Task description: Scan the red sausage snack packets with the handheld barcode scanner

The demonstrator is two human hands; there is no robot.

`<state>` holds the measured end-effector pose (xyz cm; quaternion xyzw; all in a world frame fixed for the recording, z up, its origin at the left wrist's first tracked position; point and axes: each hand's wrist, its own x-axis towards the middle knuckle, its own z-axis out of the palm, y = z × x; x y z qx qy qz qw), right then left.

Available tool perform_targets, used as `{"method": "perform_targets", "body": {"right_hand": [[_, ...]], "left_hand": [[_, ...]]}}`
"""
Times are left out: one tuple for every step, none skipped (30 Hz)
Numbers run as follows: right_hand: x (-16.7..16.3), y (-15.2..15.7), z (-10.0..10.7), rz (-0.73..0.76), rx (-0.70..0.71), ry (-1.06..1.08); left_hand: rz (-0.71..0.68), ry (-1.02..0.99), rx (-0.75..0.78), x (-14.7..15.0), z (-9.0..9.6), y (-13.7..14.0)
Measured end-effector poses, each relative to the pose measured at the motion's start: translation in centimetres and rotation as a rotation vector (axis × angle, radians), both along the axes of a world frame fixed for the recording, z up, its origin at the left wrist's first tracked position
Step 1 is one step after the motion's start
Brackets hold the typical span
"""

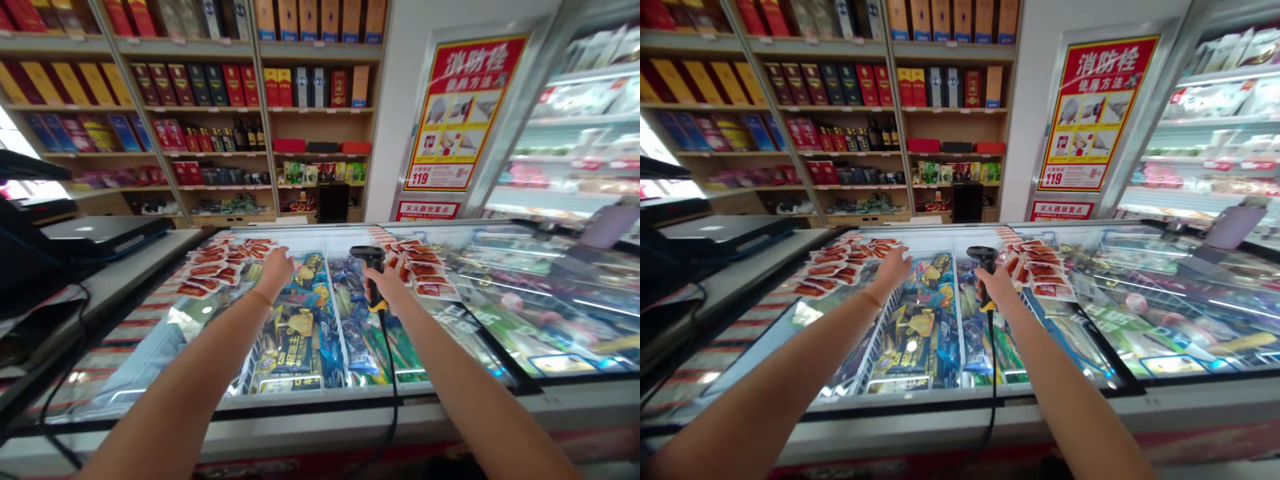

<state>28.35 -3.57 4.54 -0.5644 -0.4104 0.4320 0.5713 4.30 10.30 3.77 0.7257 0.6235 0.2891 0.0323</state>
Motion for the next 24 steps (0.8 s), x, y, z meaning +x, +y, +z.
{"method": "perform_targets", "body": {"right_hand": [[-1.2,0.2,0.0,0.016,0.002,0.018],[-2.3,0.4,-0.2,0.029,0.005,0.034],[-3.1,0.6,-0.4,0.039,0.010,0.045],[-3.8,0.8,-0.6,0.046,0.018,0.051],[-4.3,0.9,-1.0,0.053,0.027,0.049],[-4.6,1.0,-1.4,0.055,0.032,0.041],[-4.7,1.0,-1.8,0.054,0.033,0.031],[-4.7,1.1,-2.3,0.053,0.030,0.024],[-4.6,1.0,-2.6,0.051,0.022,0.023],[-4.4,1.0,-3.0,0.047,0.012,0.027],[-4.2,0.9,-3.2,0.043,0.000,0.033],[-3.9,0.8,-3.4,0.038,-0.011,0.041],[-3.7,0.8,-3.6,0.036,-0.021,0.047],[-3.5,0.7,-3.6,0.034,-0.030,0.050],[-3.3,0.6,-3.7,0.036,-0.036,0.050],[-3.3,0.6,-3.8,0.041,-0.038,0.046],[-3.2,0.6,-3.9,0.047,-0.037,0.041],[-3.2,0.6,-4.0,0.054,-0.034,0.033],[-3.3,0.6,-4.1,0.060,-0.032,0.025],[-3.3,0.5,-4.2,0.068,-0.030,0.019],[-3.4,0.5,-4.2,0.076,-0.029,0.015],[-3.5,0.4,-4.3,0.085,-0.029,0.011],[-3.5,0.3,-4.3,0.093,-0.027,0.008],[-3.6,0.2,-4.3,0.101,-0.024,0.002]], "left_hand": [[0.055,0.101,0.030,-2.3,0.2,-0.1],[0.114,0.186,0.064,-4.5,0.4,-0.2],[0.189,0.239,0.107,-6.6,0.5,-0.3],[0.244,0.279,0.131,-8.5,0.7,-0.4],[0.301,0.302,0.113,-10.3,0.7,-0.5],[0.341,0.321,0.103,-11.8,0.7,-0.6],[0.357,0.345,0.097,-13.0,0.6,-0.7],[0.361,0.366,0.091,-14.0,0.5,-0.8],[0.352,0.387,0.090,-14.8,0.3,-0.9],[0.340,0.402,0.088,-15.2,0.2,-0.9],[0.329,0.412,0.082,-15.4,0.1,-0.9],[0.321,0.415,0.074,-15.3,0.1,-1.0],[0.312,0.413,0.065,-14.8,0.1,-1.0],[0.296,0.408,0.058,-14.2,0.1,-1.2],[0.273,0.399,0.056,-13.2,0.1,-1.3],[0.239,0.388,0.055,-12.0,0.1,-1.6],[0.203,0.362,0.056,-10.5,0.1,-2.0],[0.176,0.332,0.063,-8.9,-0.1,-2.5],[0.143,0.302,0.050,-7.2,-0.3,-3.0],[0.100,0.271,0.015,-5.5,-0.6,-3.6],[0.056,0.234,-0.016,-3.8,-0.9,-4.2],[-0.007,0.203,-0.046,-2.3,-1.3,-4.7],[-0.057,0.160,-0.069,-1.0,-1.6,-5.1],[-0.095,0.104,-0.087,0.1,-1.8,-5.4]]}}
